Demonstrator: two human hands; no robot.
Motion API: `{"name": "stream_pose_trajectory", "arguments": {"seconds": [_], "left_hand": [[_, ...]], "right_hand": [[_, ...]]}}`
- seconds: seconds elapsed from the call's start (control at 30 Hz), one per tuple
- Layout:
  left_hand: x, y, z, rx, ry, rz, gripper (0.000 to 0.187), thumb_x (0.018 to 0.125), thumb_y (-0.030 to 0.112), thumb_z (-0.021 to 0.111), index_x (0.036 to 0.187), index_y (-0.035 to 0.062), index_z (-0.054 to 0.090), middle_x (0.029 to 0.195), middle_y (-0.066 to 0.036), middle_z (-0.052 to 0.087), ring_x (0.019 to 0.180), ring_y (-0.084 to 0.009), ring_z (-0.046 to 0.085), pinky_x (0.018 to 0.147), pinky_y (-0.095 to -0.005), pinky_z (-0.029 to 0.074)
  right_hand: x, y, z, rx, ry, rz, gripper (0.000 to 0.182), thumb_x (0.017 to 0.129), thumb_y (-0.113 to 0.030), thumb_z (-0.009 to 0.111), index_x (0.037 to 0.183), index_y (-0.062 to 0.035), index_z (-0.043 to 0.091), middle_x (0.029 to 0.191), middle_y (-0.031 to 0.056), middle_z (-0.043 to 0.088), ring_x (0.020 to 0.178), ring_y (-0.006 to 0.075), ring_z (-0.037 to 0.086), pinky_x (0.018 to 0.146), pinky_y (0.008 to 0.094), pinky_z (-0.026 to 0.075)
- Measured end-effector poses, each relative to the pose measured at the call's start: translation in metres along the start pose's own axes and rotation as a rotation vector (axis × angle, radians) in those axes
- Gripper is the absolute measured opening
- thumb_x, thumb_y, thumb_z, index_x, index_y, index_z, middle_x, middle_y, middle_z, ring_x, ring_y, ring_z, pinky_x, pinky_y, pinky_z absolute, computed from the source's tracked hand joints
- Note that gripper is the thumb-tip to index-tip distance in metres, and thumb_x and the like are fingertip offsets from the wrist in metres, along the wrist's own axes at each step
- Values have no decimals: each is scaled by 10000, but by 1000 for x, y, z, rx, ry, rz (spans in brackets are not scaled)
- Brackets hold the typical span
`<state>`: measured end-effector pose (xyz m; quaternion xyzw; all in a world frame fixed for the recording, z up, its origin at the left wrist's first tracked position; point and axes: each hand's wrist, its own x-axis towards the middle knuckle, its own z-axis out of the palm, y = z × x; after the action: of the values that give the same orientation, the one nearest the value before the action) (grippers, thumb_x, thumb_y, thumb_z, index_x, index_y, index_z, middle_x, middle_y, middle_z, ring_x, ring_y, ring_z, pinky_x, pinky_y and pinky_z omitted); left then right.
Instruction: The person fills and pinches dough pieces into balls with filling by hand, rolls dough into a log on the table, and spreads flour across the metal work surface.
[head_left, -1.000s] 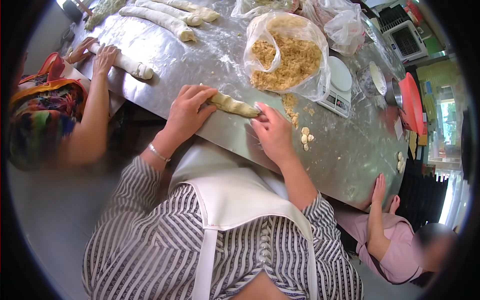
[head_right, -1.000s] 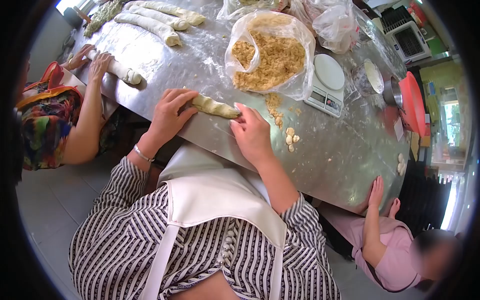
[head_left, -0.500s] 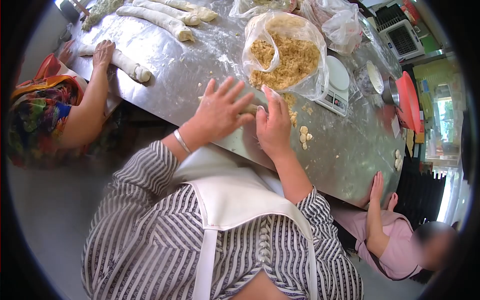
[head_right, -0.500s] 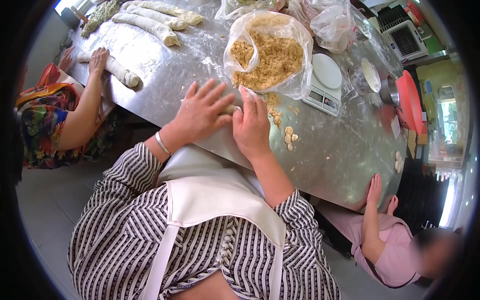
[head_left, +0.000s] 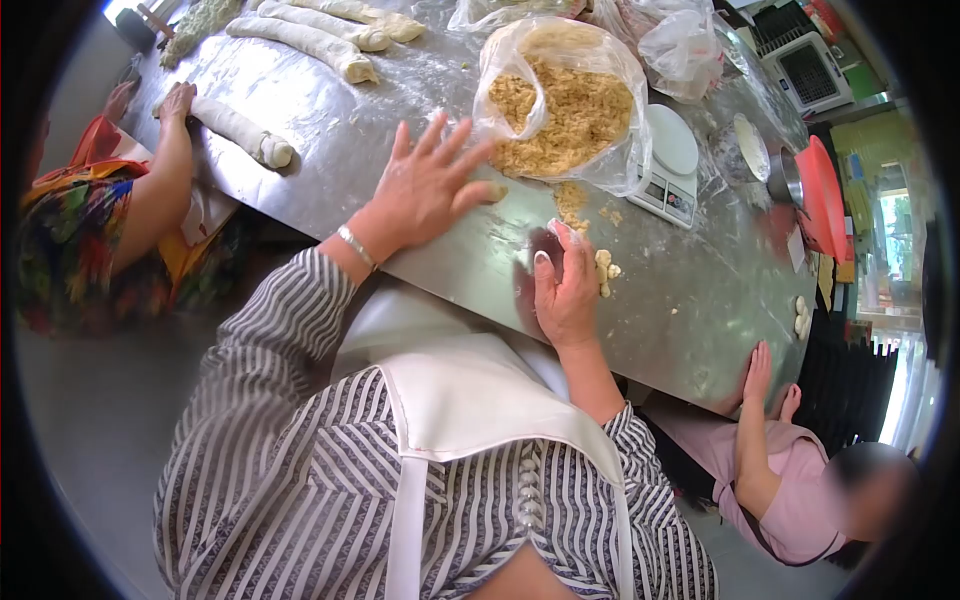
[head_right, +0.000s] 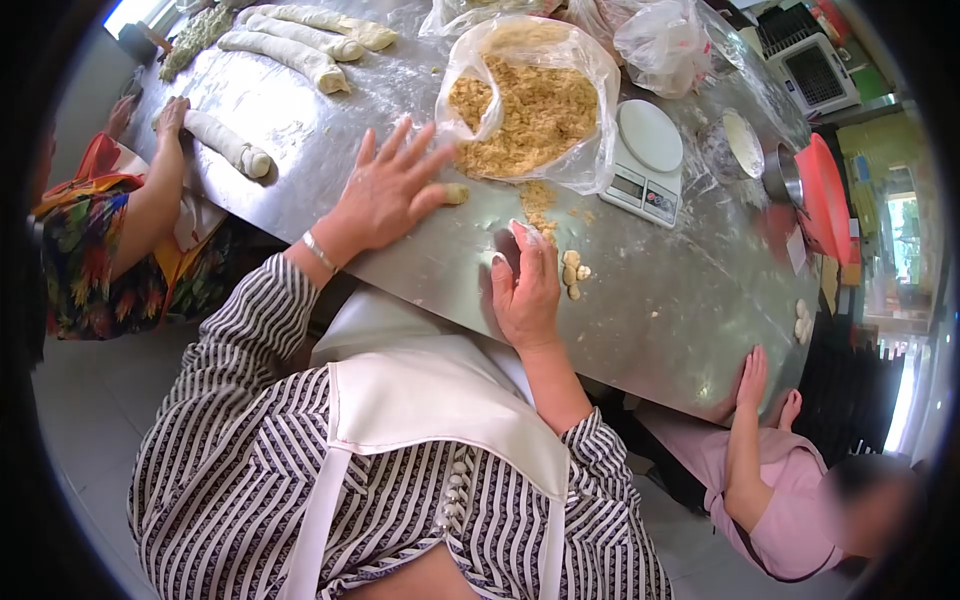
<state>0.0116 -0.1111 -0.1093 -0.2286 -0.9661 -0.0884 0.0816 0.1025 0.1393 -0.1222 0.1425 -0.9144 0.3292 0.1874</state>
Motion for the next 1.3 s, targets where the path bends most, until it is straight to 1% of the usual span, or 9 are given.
{"name": "stream_pose_trajectory", "arguments": {"seconds": [0.2, 0.33, 0.43, 0.57, 0.8, 0.9, 1.03, 1.17, 1.3], "left_hand": [[-99, 38, -23, -100, -135, 267, 700, 1070, 610, 331, 1633, 194, 323, 1705, -101, 271, 1591, -345, 173, 1266, -616, 16], [-74, 25, -20, -265, -92, 109, 732, 1066, 608, 362, 1641, 162, 287, 1694, -106, 292, 1582, -300, 225, 1273, -597, 34], [-53, 26, -22, -95, -116, 79, 734, 1064, 591, 385, 1638, 143, 289, 1677, -116, 328, 1568, -318, 258, 1268, -603, 72], [-27, 38, -30, -158, -45, 7, 687, 1042, 552, 476, 1567, 113, 426, 1656, -124, 364, 1553, -348, 282, 1256, -630, 104], [-66, 82, -7, -144, -72, 261, 782, 921, 552, 646, 1551, 128, 458, 1649, -135, 371, 1550, -347, 287, 1226, -693, 104], [-49, 66, -4, -100, -38, 233, 777, 943, 539, 624, 1561, 107, 434, 1635, -135, 390, 1543, -355, 294, 1223, -692, 120], [10, 50, 14, -13, 85, -39, 718, 1006, 520, 536, 1567, 90, 411, 1625, -140, 405, 1532, -383, 300, 1202, -701, 145], [-21, 67, 2, -23, -1, 87, 726, 1041, 578, 450, 1576, 92, 389, 1644, -136, 374, 1526, -400, 299, 1214, -685, 135], [-70, 67, -6, -204, -121, 322, 773, 1030, 616, 422, 1616, 120, 333, 1672, -124, 327, 1562, -354, 258, 1246, -667, 50]], "right_hand": [[-2, 1, 2, 32, 11, 42, 419, 975, -169, 637, 1359, -12, 582, 1259, 212, 627, 1174, 405, 596, 1021, 469, 492], [-1, 3, 3, 38, 24, 21, 403, 990, -181, 624, 1356, -16, 584, 1246, 203, 636, 1160, 396, 607, 1017, 467, 494], [-1, 2, 1, 41, 4, 41, 389, 1003, -194, 610, 1351, -19, 587, 1244, 199, 640, 1153, 392, 613, 1008, 466, 499], [-2, 4, 2, 57, 15, 92, 380, 1009, -203, 604, 1346, -27, 591, 1241, 192, 645, 1149, 385, 619, 998, 462, 505], [-3, 1, -2, 76, 21, 93, 363, 1024, -221, 584, 1331, -28, 605, 1224, 184, 651, 1122, 376, 630, 975, 455, 514], [1, 3, -1, 80, 15, 84, 358, 1024, -216, 583, 1327, -26, 608, 1216, 183, 652, 1109, 376, 633, 969, 452, 516], [1, 3, -2, 83, 6, 84, 350, 1021, -202, 586, 1320, -23, 611, 1191, 183, 653, 1095, 374, 634, 963, 446, 517], [1, 2, -1, 73, 31, 78, 338, 1023, -204, 583, 1305, -22, 621, 1168, 182, 658, 1082, 370, 639, 955, 443, 519], [2, 0, -2, 92, 38, 73, 329, 1025, -206, 582, 1293, -22, 628, 1168, 183, 661, 1072, 372, 645, 944, 446, 522]]}}
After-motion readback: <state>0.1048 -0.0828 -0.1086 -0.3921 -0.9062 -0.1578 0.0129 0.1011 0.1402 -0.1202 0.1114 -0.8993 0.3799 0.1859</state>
